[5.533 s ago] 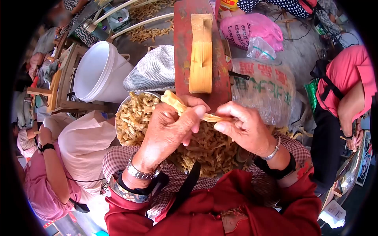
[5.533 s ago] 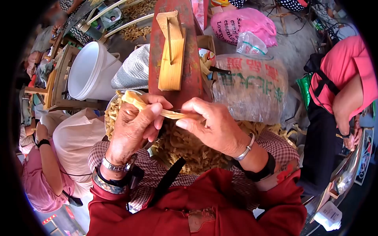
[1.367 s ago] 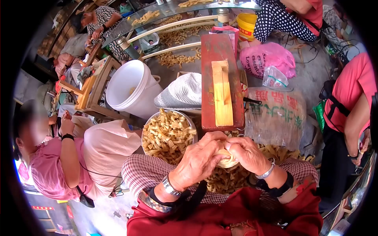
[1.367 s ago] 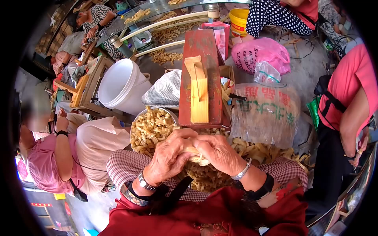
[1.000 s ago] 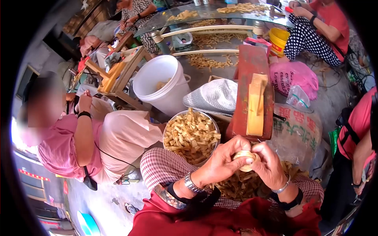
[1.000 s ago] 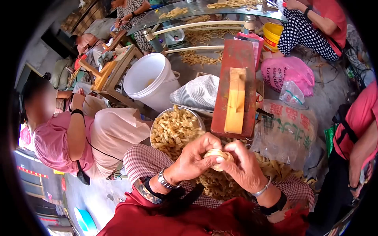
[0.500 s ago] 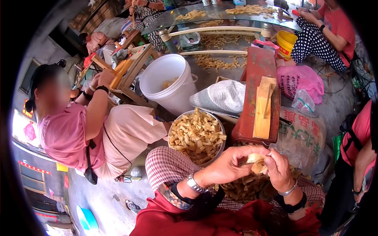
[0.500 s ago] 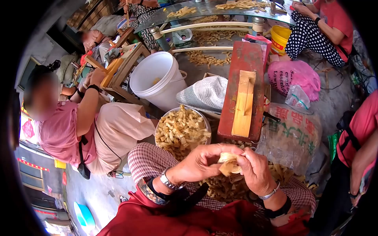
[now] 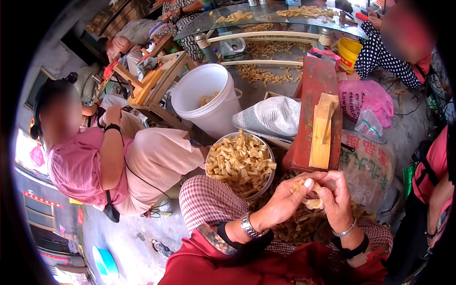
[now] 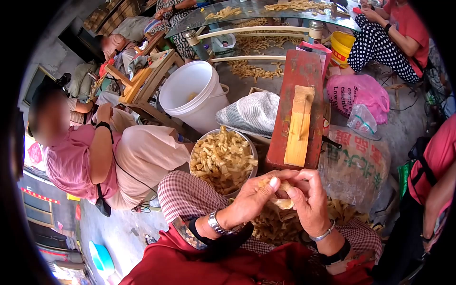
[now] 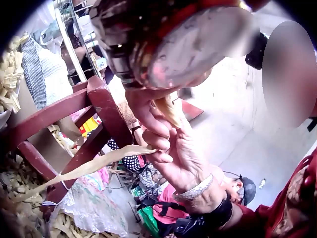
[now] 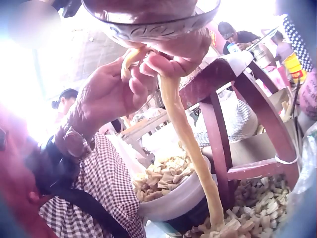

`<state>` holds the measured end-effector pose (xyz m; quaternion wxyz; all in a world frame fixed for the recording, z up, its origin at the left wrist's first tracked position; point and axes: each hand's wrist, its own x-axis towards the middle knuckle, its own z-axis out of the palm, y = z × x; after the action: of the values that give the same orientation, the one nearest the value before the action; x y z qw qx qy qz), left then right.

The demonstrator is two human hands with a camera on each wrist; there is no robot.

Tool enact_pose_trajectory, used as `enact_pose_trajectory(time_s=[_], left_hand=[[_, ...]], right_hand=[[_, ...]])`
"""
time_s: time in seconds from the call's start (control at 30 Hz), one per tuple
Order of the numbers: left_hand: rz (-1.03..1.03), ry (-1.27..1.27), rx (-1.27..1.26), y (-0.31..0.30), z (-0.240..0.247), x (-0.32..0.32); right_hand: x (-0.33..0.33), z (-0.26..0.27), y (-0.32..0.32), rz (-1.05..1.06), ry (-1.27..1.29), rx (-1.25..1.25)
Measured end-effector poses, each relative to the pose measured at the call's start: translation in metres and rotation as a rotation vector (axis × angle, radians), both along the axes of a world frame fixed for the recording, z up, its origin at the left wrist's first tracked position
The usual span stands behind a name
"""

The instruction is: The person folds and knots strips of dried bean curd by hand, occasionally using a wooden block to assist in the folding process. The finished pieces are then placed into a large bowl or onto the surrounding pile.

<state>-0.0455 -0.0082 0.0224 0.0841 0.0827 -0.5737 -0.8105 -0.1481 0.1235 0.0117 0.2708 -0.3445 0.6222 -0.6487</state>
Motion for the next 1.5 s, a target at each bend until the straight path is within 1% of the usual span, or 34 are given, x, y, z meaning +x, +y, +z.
enact_pose_trajectory(time_s=[0.03, 0.07, 0.1, 0.13, 0.17, 0.2, 0.23, 0.27, 0.33, 0.37, 0.4, 0.5, 0.53, 0.63, 0.73, 0.77, 0.87, 0.9, 1.0, 1.1, 1.17, 1.27, 1.3, 1.4, 1.5], left_hand=[[-0.058, -0.015, 0.139, -0.003, 0.002, 0.001], [-0.117, -0.031, 0.279, -0.005, 0.003, 0.002], [-0.153, 0.004, 0.355, -0.006, 0.002, 0.002], [-0.159, -0.027, 0.402, -0.006, 0.004, 0.002], [-0.167, -0.059, 0.454, -0.005, 0.007, 0.002], [-0.181, -0.096, 0.518, -0.004, 0.010, 0.003], [-0.212, -0.086, 0.560, -0.007, 0.007, 0.002], [-0.214, -0.083, 0.528, -0.012, 0.002, 0.000], [-0.173, -0.122, 0.550, -0.012, 0.012, 0.000], [-0.174, -0.133, 0.590, -0.012, 0.012, 0.000], [-0.168, -0.141, 0.619, -0.013, 0.010, 0.000], [-0.223, -0.106, 0.628, -0.026, -0.001, 0.003], [-0.233, -0.117, 0.624, -0.028, -0.002, 0.004], [-0.168, -0.160, 0.601, -0.022, 0.009, 0.000], [-0.190, -0.103, 0.587, -0.025, 0.003, 0.000], [-0.161, -0.112, 0.577, -0.026, 0.002, 0.001], [-0.073, -0.007, 0.649, -0.039, -0.004, 0.004], [-0.022, -0.014, 0.653, -0.040, 0.003, 0.004], [-0.054, -0.004, 0.653, -0.043, 0.003, 0.004], [0.019, -0.081, 0.412, -0.032, 0.010, -0.001], [0.085, -0.111, 0.254, -0.022, 0.009, -0.002], [0.157, -0.337, -0.059, -0.021, 0.010, -0.004], [0.155, -0.347, -0.037, -0.022, 0.010, -0.003], [0.155, -0.364, 0.001, -0.026, 0.013, -0.002], [0.160, -0.340, -0.021, -0.024, 0.015, -0.005]], right_hand=[[0.001, -0.002, 0.000, -0.017, -0.057, -0.037], [0.000, 0.000, 0.001, -0.027, -0.031, -0.010], [-0.002, 0.006, 0.002, -0.037, -0.005, 0.017], [-0.004, 0.012, 0.002, -0.049, 0.019, 0.047], [-0.005, 0.017, 0.003, -0.047, 0.141, 0.058], [-0.005, 0.010, 0.002, -0.090, 0.241, 0.035], [-0.006, 0.011, 0.002, -0.084, 0.236, 0.051], [-0.007, 0.012, 0.003, -0.081, 0.230, 0.084], [-0.015, 0.012, 0.012, -0.009, 0.258, 0.170], [-0.016, 0.010, 0.014, -0.013, 0.241, 0.146], [-0.016, 0.005, 0.014, -0.014, 0.283, 0.093], [-0.024, 0.000, 0.024, -0.064, 0.233, 0.112], [-0.027, -0.003, 0.025, -0.031, 0.222, 0.122], [-0.029, -0.009, 0.024, 0.076, 0.208, 0.156], [-0.025, -0.001, 0.019, 0.201, 0.169, 0.191], [-0.025, -0.003, 0.019, 0.236, 0.229, 0.195], [-0.025, 0.009, 0.023, 0.268, 0.193, 0.227], [-0.027, 0.007, 0.024, 0.269, 0.178, 0.207], [-0.026, 0.007, 0.025, 0.289, 0.239, 0.214], [-0.027, 0.004, 0.024, 0.243, 0.272, 0.220], [-0.029, 0.005, 0.023, 0.251, 0.290, 0.205], [-0.031, 0.003, 0.021, 0.257, 0.316, 0.213], [-0.031, 0.001, 0.020, 0.258, 0.325, 0.221], [-0.029, 0.000, 0.020, 0.303, 0.195, 0.339], [-0.020, 0.002, 0.011, 0.246, 0.123, 0.211]])
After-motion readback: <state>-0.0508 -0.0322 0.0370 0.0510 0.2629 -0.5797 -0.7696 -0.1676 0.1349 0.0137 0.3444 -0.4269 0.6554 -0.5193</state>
